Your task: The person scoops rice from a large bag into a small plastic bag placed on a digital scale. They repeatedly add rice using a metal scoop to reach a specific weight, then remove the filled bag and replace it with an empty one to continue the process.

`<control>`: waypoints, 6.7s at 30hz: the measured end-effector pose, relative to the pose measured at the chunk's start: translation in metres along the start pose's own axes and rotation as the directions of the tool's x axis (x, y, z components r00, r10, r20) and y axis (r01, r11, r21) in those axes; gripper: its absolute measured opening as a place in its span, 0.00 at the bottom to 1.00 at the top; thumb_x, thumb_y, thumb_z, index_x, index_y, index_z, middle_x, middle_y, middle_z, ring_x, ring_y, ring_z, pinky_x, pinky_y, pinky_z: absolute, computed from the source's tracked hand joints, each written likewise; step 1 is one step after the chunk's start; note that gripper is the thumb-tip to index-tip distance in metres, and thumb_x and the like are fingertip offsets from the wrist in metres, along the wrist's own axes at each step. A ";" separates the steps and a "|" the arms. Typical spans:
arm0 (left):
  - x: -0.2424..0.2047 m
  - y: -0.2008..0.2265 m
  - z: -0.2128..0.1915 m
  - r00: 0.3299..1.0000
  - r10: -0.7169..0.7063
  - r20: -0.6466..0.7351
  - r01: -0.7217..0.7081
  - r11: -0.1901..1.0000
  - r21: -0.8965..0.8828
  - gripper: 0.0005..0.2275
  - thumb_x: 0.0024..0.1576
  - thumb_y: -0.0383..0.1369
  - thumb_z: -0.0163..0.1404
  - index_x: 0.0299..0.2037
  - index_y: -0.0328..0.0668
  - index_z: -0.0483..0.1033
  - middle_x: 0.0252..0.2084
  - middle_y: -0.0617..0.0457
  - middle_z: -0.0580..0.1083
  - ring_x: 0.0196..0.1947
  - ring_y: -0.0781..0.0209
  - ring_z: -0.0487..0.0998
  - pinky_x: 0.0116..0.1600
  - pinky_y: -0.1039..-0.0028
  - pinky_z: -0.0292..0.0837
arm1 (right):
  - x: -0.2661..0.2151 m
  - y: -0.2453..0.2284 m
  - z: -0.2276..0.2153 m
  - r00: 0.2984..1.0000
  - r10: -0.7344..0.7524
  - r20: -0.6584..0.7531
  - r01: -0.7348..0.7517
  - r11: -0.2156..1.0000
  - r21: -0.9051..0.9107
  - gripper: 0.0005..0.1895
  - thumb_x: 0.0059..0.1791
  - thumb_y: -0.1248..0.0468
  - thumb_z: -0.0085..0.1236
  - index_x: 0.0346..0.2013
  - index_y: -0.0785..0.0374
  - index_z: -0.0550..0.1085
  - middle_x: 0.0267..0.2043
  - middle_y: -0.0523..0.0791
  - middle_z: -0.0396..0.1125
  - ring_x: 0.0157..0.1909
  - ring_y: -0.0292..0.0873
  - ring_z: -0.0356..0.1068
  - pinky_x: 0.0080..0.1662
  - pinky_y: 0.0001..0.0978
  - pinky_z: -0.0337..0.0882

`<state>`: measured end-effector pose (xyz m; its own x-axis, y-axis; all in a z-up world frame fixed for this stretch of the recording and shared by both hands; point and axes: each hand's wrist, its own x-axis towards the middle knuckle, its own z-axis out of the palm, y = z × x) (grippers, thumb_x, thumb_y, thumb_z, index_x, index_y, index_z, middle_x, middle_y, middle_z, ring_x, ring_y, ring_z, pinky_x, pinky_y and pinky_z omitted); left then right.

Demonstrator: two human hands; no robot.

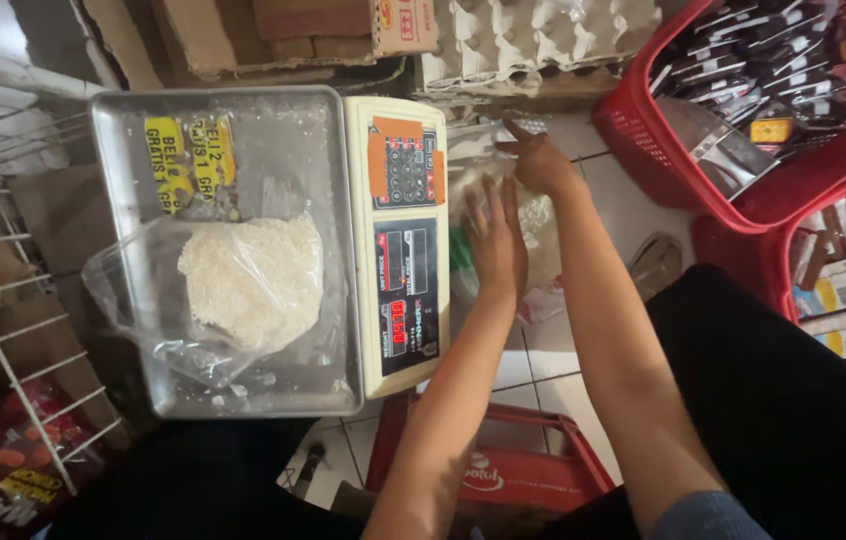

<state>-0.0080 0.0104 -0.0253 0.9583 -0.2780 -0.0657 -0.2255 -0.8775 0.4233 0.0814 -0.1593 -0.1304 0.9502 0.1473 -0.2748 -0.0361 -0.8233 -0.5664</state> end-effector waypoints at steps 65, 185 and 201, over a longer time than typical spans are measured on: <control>-0.054 -0.022 -0.247 0.903 0.183 0.388 0.233 0.548 -0.803 0.29 0.56 0.31 0.52 0.69 0.36 0.60 0.58 0.42 0.77 0.49 0.54 0.81 0.53 0.70 0.76 | -0.258 -0.258 -0.141 0.968 0.217 -0.129 0.146 -0.063 0.987 0.31 0.55 0.56 0.56 0.68 0.66 0.60 0.61 0.50 0.67 0.60 0.47 0.69 0.58 0.45 0.71; -0.117 -0.040 -0.118 0.712 0.453 0.537 -0.490 0.868 -0.082 0.33 0.54 0.33 0.57 0.71 0.44 0.58 0.79 0.47 0.46 0.78 0.47 0.43 0.71 0.51 0.56 | -0.293 -0.113 0.078 0.608 0.461 -0.646 -0.226 0.881 0.416 0.54 0.42 0.78 0.58 0.77 0.67 0.40 0.78 0.61 0.37 0.78 0.69 0.38 0.74 0.52 0.45; -0.115 -0.040 -0.117 0.737 0.517 0.435 -0.529 0.842 -0.104 0.39 0.53 0.30 0.57 0.75 0.37 0.51 0.79 0.43 0.44 0.79 0.44 0.41 0.73 0.51 0.55 | -0.286 -0.173 0.024 0.641 0.514 -0.570 -0.432 0.855 0.285 0.57 0.35 0.83 0.50 0.79 0.58 0.48 0.83 0.49 0.40 0.83 0.57 0.35 0.76 0.56 0.39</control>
<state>-0.0891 0.1235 0.0705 0.5133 -0.8287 -0.2229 -0.6790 -0.5511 0.4850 -0.1913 -0.0459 0.0278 0.7668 -0.6414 -0.0239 -0.5300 -0.6117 -0.5873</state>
